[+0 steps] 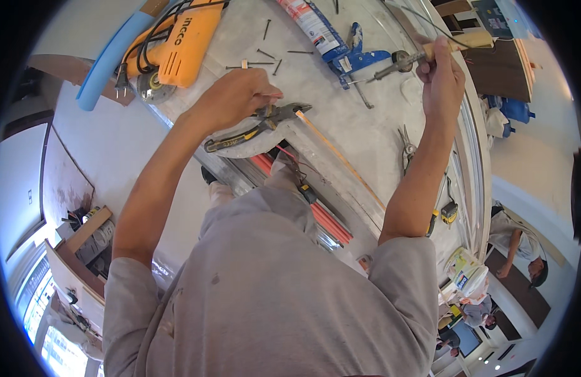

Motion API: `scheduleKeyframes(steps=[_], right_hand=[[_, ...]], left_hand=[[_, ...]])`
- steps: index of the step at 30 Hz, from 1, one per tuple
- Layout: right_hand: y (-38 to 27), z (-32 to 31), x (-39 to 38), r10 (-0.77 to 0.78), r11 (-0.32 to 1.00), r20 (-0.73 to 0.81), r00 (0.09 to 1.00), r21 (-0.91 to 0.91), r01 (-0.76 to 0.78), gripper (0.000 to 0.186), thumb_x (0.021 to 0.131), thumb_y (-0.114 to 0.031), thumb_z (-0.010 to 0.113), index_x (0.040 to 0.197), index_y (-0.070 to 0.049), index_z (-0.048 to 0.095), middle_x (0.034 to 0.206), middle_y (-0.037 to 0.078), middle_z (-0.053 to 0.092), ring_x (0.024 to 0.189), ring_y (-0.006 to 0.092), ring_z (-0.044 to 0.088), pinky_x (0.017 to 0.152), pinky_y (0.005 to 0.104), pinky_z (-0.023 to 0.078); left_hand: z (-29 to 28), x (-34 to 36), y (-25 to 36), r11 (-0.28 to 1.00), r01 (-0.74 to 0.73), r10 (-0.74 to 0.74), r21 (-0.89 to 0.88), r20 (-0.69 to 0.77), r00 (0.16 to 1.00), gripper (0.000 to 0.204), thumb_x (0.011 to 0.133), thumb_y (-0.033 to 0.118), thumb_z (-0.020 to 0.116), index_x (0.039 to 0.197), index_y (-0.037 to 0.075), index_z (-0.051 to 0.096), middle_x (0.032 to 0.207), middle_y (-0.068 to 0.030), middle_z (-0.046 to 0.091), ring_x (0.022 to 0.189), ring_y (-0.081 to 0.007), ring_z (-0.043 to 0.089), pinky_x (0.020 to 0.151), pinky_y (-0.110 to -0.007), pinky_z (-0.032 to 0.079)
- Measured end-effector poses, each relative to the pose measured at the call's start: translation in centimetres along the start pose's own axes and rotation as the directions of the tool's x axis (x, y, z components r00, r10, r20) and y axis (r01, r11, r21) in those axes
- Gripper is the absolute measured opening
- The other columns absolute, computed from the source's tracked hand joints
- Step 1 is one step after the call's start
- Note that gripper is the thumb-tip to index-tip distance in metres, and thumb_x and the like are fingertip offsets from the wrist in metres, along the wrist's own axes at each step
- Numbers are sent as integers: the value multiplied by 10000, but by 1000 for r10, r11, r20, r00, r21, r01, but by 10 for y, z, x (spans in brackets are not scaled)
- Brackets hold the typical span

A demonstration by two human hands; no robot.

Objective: The person solders a wire onto a thin copper strip using a soldering iron and flux, then secures the connection with electrical tape.

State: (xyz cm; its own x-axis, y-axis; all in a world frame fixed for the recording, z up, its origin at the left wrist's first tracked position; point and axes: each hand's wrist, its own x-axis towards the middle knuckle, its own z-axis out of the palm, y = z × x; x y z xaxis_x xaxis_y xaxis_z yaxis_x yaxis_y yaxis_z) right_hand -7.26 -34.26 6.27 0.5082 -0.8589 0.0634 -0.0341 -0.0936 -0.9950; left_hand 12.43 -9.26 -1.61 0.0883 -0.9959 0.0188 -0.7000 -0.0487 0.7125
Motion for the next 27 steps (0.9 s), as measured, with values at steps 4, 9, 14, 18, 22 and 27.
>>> scheduleKeyframes(steps=[4,9,14,18,22,27], right_hand=[[11,-3,-11,83,996,38,996,27,-84,344,930,-280,615,1065,36,643,701,-20,523,571,44,412,508,192,290],[44,0,-10,93,987,126,988,120,-108,309,925,-237,624,1061,40,613,712,9,563,576,65,446,518,202,316],[82,25,-10,144,935,234,962,287,-210,300,915,-222,637,1055,42,608,744,30,604,582,68,481,511,203,340],[99,32,-4,130,931,288,949,293,-217,303,904,-223,652,1044,44,616,785,45,630,579,64,491,506,198,348],[105,35,-6,105,952,316,943,242,-187,284,899,-205,657,1029,46,627,792,45,635,582,63,494,507,193,352],[106,31,-10,69,977,309,949,170,-127,260,879,-164,678,1036,39,633,778,49,640,599,64,528,528,191,388]], left_hand=[[5,6,-4,995,-16,23,-99,68,997,175,850,52,610,1011,16,667,870,-120,613,809,-288,597,718,-369,461],[16,6,-4,976,62,-63,-211,2,998,176,850,46,610,1014,18,668,875,-106,638,809,-272,611,717,-349,474],[20,7,-3,984,54,-53,-168,12,999,127,840,55,627,943,18,690,834,-90,644,807,-254,618,715,-337,477],[30,8,-8,985,16,-24,-171,-43,999,102,828,55,641,905,16,695,817,-88,631,793,-249,615,708,-330,474],[36,5,-5,982,2,-19,-188,-85,996,99,831,57,641,906,14,689,821,-89,613,779,-253,604,703,-336,467],[39,1,-3,986,-11,-2,-165,-82,997,120,833,54,638,941,27,683,839,-88,601,784,-260,597,697,-340,466]])
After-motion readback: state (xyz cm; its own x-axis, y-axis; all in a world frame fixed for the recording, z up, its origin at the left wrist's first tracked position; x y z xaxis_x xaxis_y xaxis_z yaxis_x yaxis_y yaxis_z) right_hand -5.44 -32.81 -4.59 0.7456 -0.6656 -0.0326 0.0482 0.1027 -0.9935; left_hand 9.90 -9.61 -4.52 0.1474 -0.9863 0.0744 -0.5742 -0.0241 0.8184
